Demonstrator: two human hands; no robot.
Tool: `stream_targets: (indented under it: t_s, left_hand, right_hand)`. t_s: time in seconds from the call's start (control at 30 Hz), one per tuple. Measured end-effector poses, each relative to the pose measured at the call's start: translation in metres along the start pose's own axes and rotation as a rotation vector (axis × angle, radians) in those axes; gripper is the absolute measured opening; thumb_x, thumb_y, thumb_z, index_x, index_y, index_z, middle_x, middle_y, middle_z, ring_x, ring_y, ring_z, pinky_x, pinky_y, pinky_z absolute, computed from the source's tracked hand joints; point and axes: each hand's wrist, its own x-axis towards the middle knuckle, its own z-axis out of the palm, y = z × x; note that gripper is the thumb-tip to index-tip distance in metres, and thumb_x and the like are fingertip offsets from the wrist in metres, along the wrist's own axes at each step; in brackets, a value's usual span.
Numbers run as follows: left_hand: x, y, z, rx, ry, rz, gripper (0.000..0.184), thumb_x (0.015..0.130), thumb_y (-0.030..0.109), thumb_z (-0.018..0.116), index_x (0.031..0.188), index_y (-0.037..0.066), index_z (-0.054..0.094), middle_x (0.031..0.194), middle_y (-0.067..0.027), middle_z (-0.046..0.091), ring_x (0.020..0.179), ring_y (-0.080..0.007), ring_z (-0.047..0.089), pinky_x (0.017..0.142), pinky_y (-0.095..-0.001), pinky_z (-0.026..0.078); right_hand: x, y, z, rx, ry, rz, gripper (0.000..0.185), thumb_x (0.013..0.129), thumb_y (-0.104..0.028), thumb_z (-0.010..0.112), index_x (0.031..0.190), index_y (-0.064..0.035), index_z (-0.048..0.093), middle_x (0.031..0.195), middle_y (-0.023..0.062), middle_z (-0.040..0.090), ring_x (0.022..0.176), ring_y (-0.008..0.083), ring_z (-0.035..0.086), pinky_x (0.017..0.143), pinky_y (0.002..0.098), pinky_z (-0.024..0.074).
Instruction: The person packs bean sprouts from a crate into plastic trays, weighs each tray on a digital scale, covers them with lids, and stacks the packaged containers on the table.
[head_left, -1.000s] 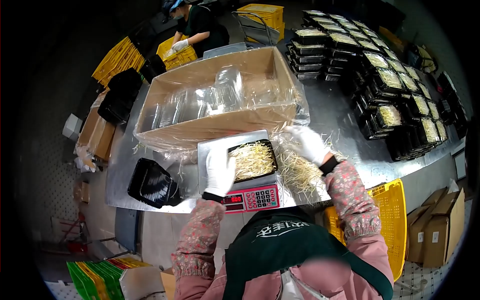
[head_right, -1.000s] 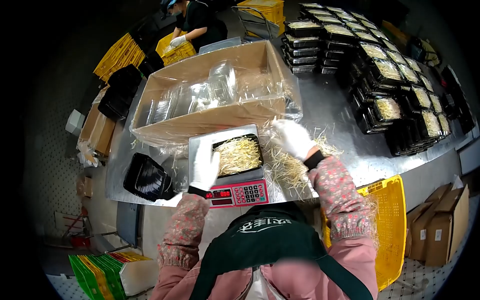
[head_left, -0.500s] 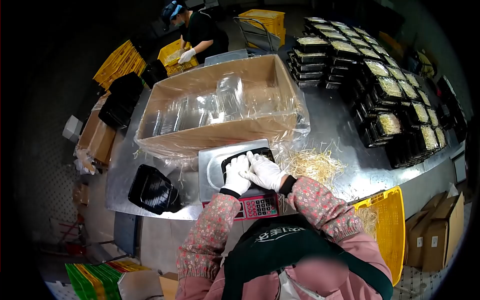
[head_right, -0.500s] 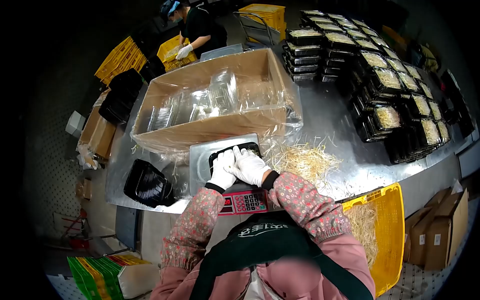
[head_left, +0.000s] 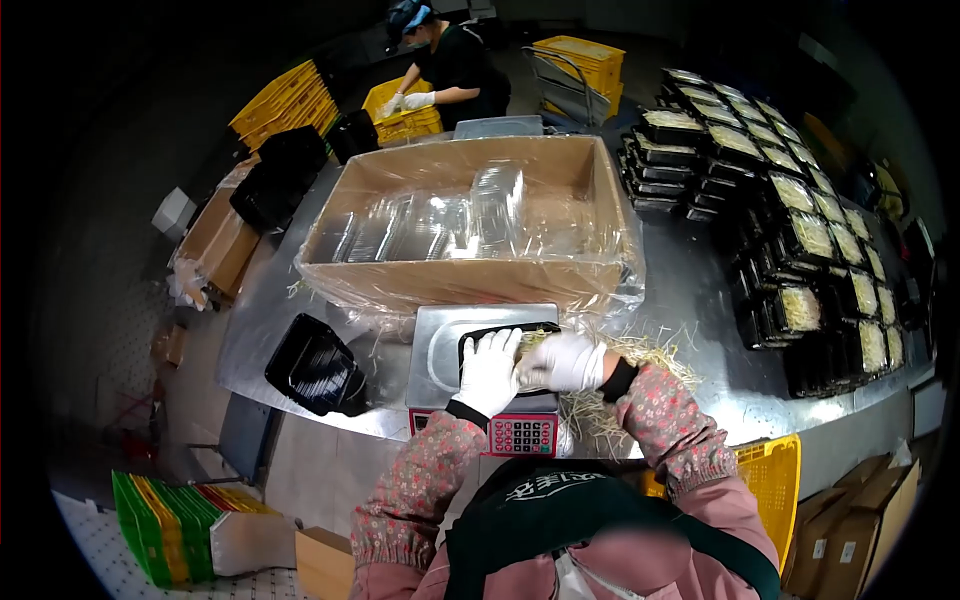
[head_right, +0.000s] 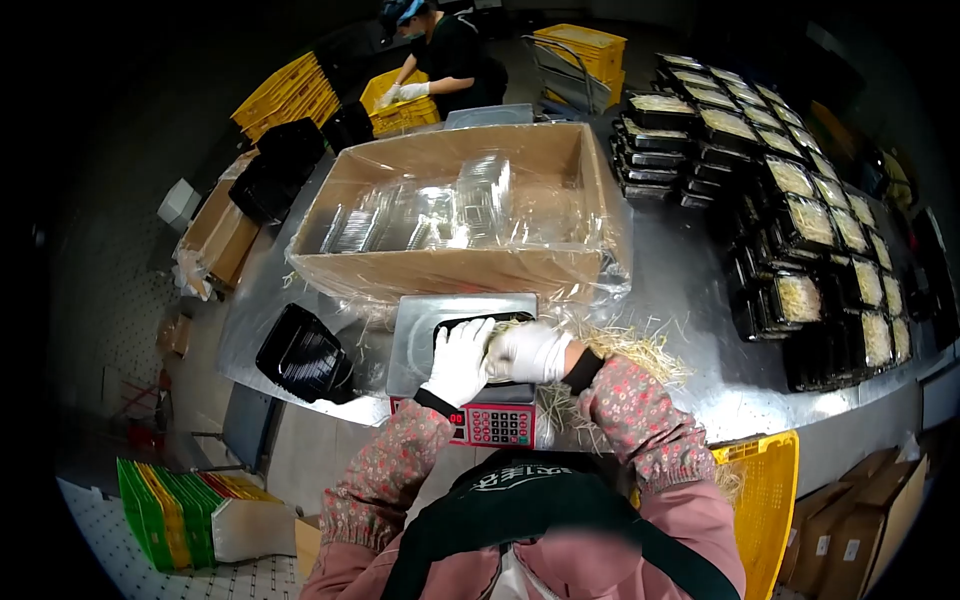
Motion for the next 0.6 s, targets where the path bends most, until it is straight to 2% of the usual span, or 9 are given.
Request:
stream_targets:
  t_s: [0.07,0.1,0.17,0.23,0.27,0.4,0.47,0.53,0.6]
  left_hand:
    - [-0.004,0.011,-0.017,0.032,-0.012,-0.064,0.056,0.093,0.039,0.055,0.138,0.005,0.049,0.136,-0.0156,0.052,0.127,-0.0338,0.046,0.106,-0.0565,0.034]
    - [-0.007,0.014,-0.014,-0.003,-0.018,-0.084,0.057,0.094,0.041,0.055,0.138,0.005,0.049,0.137,-0.0159,0.051,0.128,-0.0348,0.045,0.105,-0.0577,0.034]
    - [-0.013,0.02,0.0,0.005,0.002,-0.121,0.058,0.094,0.041,0.055,0.141,0.008,0.047,0.139,-0.0167,0.049,0.129,-0.0384,0.044,0.105,-0.0577,0.034]
    - [-0.014,0.022,0.009,-0.008,0.012,-0.169,0.059,0.093,0.04,0.056,0.143,0.01,0.046,0.141,-0.0167,0.047,0.13,-0.0402,0.041,0.105,-0.0575,0.034]
    - [-0.013,0.02,0.008,-0.054,-0.008,-0.175,0.059,0.093,0.038,0.058,0.143,0.01,0.045,0.142,-0.0166,0.045,0.132,-0.0397,0.039,0.105,-0.0578,0.034]
    - [-0.009,0.011,0.008,-0.165,-0.094,-0.167,0.058,0.094,0.037,0.056,0.144,0.01,0.043,0.143,-0.0169,0.042,0.133,-0.0397,0.037,0.104,-0.059,0.035]
    - [-0.008,0.012,0.007,-0.146,-0.15,-0.197,0.059,0.095,0.04,0.054,0.145,0.011,0.042,0.145,-0.0171,0.041,0.134,-0.04,0.036,0.105,-0.06,0.033]
    - [-0.009,0.011,0.01,-0.134,-0.156,-0.18,0.063,0.095,0.043,0.054,0.146,0.01,0.039,0.147,-0.0188,0.038,0.136,-0.0414,0.034,0.107,-0.0606,0.032]
    - [-0.011,0.013,0.008,-0.138,-0.151,-0.176,0.064,0.095,0.044,0.054,0.147,0.009,0.038,0.148,-0.0198,0.037,0.136,-0.0419,0.033,0.108,-0.0606,0.031]
  right_hand:
    - [0.028,0.001,-0.04,-0.095,0.067,0.083,0.021,0.088,-0.026,0.06,0.084,-0.0094,0.072,0.075,0.0147,0.067,0.069,0.0335,0.065,0.065,0.0426,0.0525]
    - [0.048,0.016,-0.041,-0.01,0.261,0.083,0.025,0.09,-0.03,0.06,0.085,-0.0081,0.071,0.077,0.0155,0.068,0.069,0.0337,0.065,0.064,0.0427,0.0524]
    - [0.092,0.03,-0.062,0.04,0.319,0.272,0.034,0.093,-0.038,0.058,0.097,-0.0064,0.071,0.091,0.0203,0.069,0.085,0.0377,0.067,0.077,0.0453,0.0529]
    - [0.14,0.09,-0.045,-0.033,0.602,0.224,0.04,0.095,-0.039,0.055,0.111,-0.0032,0.065,0.104,0.0242,0.067,0.101,0.0417,0.063,0.087,0.0471,0.0498]
    - [0.152,0.095,-0.047,-0.094,0.537,0.36,0.044,0.095,-0.039,0.053,0.116,-0.0023,0.064,0.106,0.0262,0.067,0.104,0.0418,0.062,0.09,0.0474,0.049]
    - [0.187,0.133,-0.03,-0.086,0.245,0.613,0.031,0.09,-0.032,0.061,0.097,-0.005,0.074,0.095,0.0203,0.072,0.096,0.0378,0.067,0.086,0.0424,0.0506]
    - [0.177,0.126,-0.037,0.039,0.362,0.597,0.032,0.085,-0.037,0.066,0.084,-0.0061,0.075,0.082,0.02,0.07,0.081,0.0362,0.067,0.077,0.0406,0.0515]
    - [0.165,0.118,-0.051,0.023,0.467,0.636,0.036,0.09,-0.037,0.058,0.089,-0.0051,0.073,0.099,0.021,0.069,0.097,0.0395,0.064,0.088,0.0455,0.0498]
    - [0.151,0.122,-0.056,-0.063,0.577,0.55,0.037,0.091,-0.039,0.056,0.089,-0.0052,0.072,0.096,0.0208,0.069,0.095,0.0398,0.064,0.087,0.0468,0.0498]
